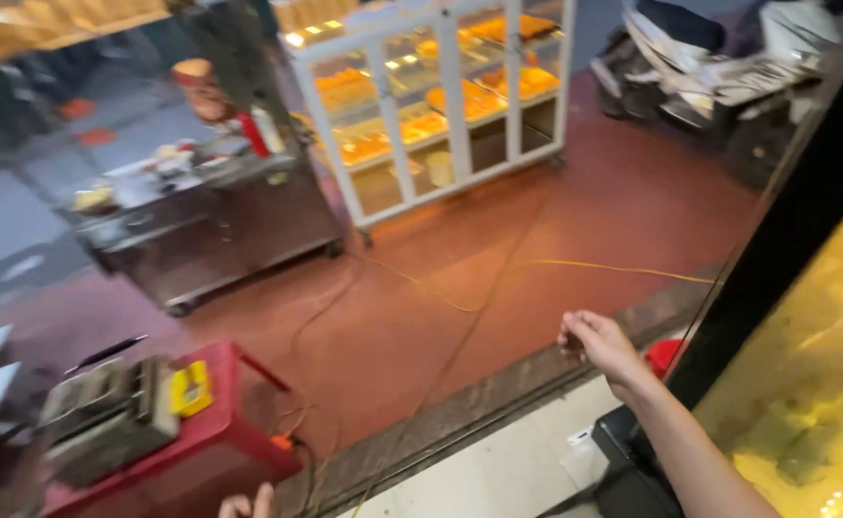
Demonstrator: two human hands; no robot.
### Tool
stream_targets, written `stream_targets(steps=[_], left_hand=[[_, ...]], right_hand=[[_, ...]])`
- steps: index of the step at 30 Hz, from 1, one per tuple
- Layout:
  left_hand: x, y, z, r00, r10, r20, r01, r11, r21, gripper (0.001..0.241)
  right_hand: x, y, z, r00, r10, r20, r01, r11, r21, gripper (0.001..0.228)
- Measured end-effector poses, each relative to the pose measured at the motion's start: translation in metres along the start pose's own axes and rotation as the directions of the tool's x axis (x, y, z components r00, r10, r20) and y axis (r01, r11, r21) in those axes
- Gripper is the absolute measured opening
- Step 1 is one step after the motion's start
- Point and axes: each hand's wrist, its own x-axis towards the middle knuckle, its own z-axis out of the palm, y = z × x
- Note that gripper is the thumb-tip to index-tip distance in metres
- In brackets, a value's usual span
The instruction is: Preparing burger buns by slicing them and retrieving heated patties from a microwave.
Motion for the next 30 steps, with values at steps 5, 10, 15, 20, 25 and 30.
stream_targets(steps=[5, 10, 15, 20, 25, 30], left_hand=[[0.078, 0.129, 0.180, 0.996, -0.053, 0.072, 0.031, 0.961, 0.273, 0.057], [0.126, 0.141, 0.328, 0.975, -0.158, 0.159, 0.106, 0.949, 0.297, 0.061], [0.174, 0.085, 0.407, 0.975, -0.155, 0.158, 0.116, 0.966, 0.232, 0.062], [0.232, -0.016, 0.473, 0.942, -0.258, 0.214, 0.192, 0.939, 0.284, 0.061], [0.299, -0.057, 0.608, 0.915, -0.288, 0.282, 0.185, 0.922, 0.341, 0.061], [0.373, -0.102, 0.762, 0.754, -0.304, 0.582, 0.269, 0.952, 0.148, 0.043]], right_hand=[[0.088, -0.011, -0.021, 0.988, -0.007, -0.156, 0.004, 1.000, -0.022, 0.048], [0.225, -0.007, -0.063, 0.973, 0.025, -0.229, -0.030, 0.999, -0.016, 0.056], [0.338, -0.027, -0.107, 0.941, 0.142, -0.308, -0.076, 0.973, 0.217, 0.038], [0.424, -0.071, -0.144, 0.936, 0.063, -0.348, -0.018, 0.991, 0.133, 0.030], [0.517, -0.076, -0.209, 0.898, -0.015, -0.440, -0.001, 0.999, -0.036, 0.016], [0.573, -0.112, -0.237, 0.822, -0.033, -0.568, 0.122, 0.985, 0.119, 0.022]])
